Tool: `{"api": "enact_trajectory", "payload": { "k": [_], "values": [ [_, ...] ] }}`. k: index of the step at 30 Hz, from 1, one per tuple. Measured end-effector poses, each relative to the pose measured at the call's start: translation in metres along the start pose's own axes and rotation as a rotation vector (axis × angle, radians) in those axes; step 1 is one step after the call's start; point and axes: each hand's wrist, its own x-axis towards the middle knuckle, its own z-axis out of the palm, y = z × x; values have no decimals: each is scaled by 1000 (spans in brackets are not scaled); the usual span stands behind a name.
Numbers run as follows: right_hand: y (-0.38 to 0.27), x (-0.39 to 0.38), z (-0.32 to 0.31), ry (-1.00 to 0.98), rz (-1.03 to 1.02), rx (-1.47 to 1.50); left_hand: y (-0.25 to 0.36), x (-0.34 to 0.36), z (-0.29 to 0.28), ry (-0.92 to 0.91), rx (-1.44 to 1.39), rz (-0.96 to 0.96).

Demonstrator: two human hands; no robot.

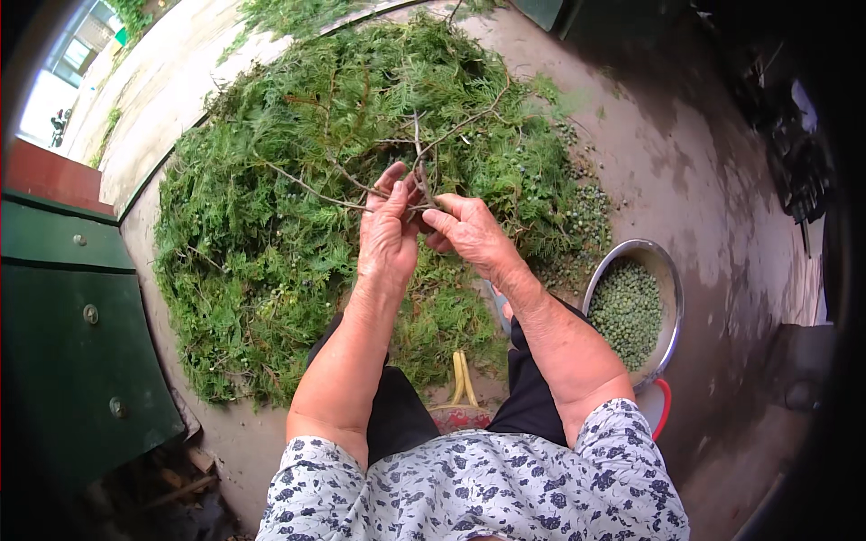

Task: Picking small green seeds or fruit from coniferous plant branches into a metal bowl.

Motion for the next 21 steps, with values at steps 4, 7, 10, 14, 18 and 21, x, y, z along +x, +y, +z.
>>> {"api": "enact_trajectory", "payload": {
  "k": [4,7,10,14,18,21],
  "values": [
    [-14,-6,3,37,48,71,-1,1,0,-54,-71,-8],
    [-11,-7,2,63,15,52,-3,1,-1,-76,-78,-8],
    [-12,-9,3,77,-9,-39,-3,0,-3,-93,-134,-15],
    [-22,-16,2,14,-35,-121,-3,1,-4,-116,-126,27],
    [-19,-12,-27,-183,-115,-198,16,-4,-3,-95,-76,-67],
    [-26,-12,-70,126,7,-159,29,-5,-15,-153,-29,-45]
  ]
}}
